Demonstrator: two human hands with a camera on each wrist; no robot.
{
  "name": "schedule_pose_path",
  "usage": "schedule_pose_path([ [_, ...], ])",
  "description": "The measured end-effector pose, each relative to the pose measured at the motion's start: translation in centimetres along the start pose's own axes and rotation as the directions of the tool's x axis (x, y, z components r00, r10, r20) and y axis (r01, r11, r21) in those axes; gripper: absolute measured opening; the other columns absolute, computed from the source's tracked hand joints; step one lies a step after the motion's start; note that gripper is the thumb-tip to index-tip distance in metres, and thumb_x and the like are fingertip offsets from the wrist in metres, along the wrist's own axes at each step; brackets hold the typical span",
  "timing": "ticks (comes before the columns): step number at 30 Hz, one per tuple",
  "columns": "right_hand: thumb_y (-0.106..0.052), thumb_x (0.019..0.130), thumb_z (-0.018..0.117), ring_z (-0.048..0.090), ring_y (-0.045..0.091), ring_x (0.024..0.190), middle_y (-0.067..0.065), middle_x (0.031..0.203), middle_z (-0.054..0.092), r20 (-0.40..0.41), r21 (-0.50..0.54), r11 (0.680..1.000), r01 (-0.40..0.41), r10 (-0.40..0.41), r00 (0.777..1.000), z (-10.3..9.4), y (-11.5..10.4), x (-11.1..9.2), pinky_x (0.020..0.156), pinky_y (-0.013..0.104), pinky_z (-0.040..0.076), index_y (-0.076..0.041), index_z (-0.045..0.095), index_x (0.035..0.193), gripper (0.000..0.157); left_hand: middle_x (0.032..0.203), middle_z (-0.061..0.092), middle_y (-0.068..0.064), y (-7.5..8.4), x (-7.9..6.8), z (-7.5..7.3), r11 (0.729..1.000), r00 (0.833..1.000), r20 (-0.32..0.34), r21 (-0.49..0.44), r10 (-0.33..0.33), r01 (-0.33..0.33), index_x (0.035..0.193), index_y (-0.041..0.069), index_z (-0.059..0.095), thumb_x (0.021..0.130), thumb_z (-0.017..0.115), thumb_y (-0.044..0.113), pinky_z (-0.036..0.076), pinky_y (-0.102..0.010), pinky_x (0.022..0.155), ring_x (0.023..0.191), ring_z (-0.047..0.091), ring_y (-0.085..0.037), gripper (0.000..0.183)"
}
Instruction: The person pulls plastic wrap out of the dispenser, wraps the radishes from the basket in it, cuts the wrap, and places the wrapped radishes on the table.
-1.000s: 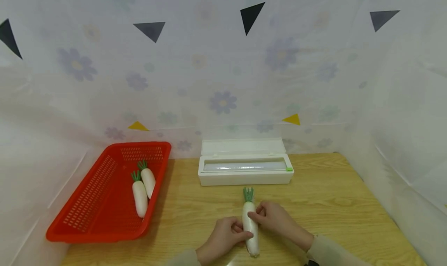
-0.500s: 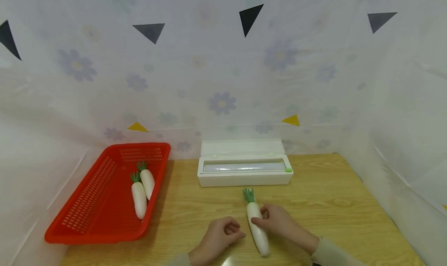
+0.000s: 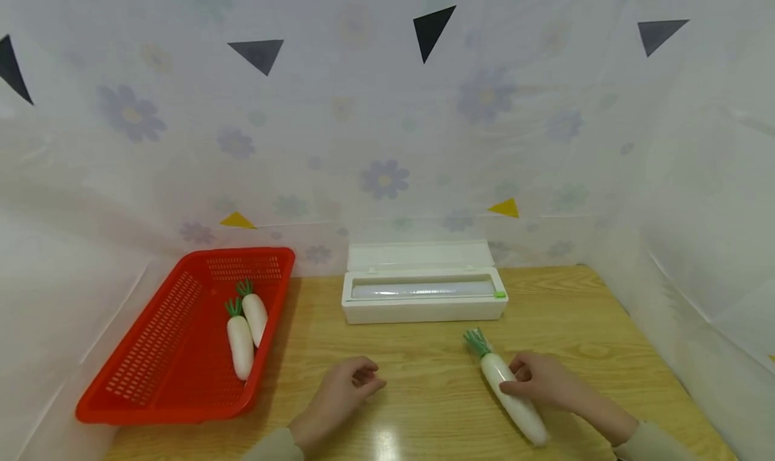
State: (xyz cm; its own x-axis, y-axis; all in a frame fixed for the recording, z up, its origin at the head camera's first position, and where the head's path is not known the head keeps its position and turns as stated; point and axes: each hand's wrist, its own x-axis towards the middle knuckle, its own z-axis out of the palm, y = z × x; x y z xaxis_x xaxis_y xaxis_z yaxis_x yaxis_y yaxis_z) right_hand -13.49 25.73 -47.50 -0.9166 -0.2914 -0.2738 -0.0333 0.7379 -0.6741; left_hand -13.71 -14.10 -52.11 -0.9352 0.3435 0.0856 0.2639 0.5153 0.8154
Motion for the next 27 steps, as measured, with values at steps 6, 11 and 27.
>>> schedule_pose_path([
  [6,-0.029,0.094,0.077,0.065,0.019,0.087,0.005,0.095,0.070,-0.024,-0.040,0.998,-0.038,0.037,0.999,-3.3,3.1,-0.8,0.070,0.036,0.055,0.004,0.066,0.109,0.038,0.096,0.069,0.001,-0.6,0.1,-1.5,0.989,0.999,-0.033,0.145,0.034,-0.029,0.111,0.001,0.073,0.094,0.080,0.024,0.057,-0.028,0.074,0.086,0.064,-0.012,0.030],
  [11,-0.031,0.097,0.074,0.067,0.025,0.087,0.009,0.097,0.071,-0.075,-0.104,0.992,-0.068,0.060,0.995,-6.0,6.2,-0.7,0.070,0.039,0.056,0.007,0.065,0.111,0.042,0.097,0.069,-0.004,-0.9,0.2,-2.0,0.974,0.997,-0.066,0.225,0.048,-0.032,0.110,0.001,0.073,0.091,0.082,0.022,0.056,-0.030,0.074,0.086,0.064,-0.017,0.029],
  [27,-0.042,0.103,0.062,0.062,0.055,0.101,0.043,0.114,0.062,-0.216,-0.256,0.947,-0.193,0.138,0.967,-13.5,11.0,1.4,0.078,0.056,0.056,0.024,0.051,0.125,0.071,0.097,0.069,-0.004,-1.5,0.0,-2.6,0.954,0.995,-0.082,0.298,0.061,-0.034,0.107,0.004,0.073,0.089,0.084,0.017,0.055,-0.030,0.074,0.085,0.063,-0.016,0.025],
])
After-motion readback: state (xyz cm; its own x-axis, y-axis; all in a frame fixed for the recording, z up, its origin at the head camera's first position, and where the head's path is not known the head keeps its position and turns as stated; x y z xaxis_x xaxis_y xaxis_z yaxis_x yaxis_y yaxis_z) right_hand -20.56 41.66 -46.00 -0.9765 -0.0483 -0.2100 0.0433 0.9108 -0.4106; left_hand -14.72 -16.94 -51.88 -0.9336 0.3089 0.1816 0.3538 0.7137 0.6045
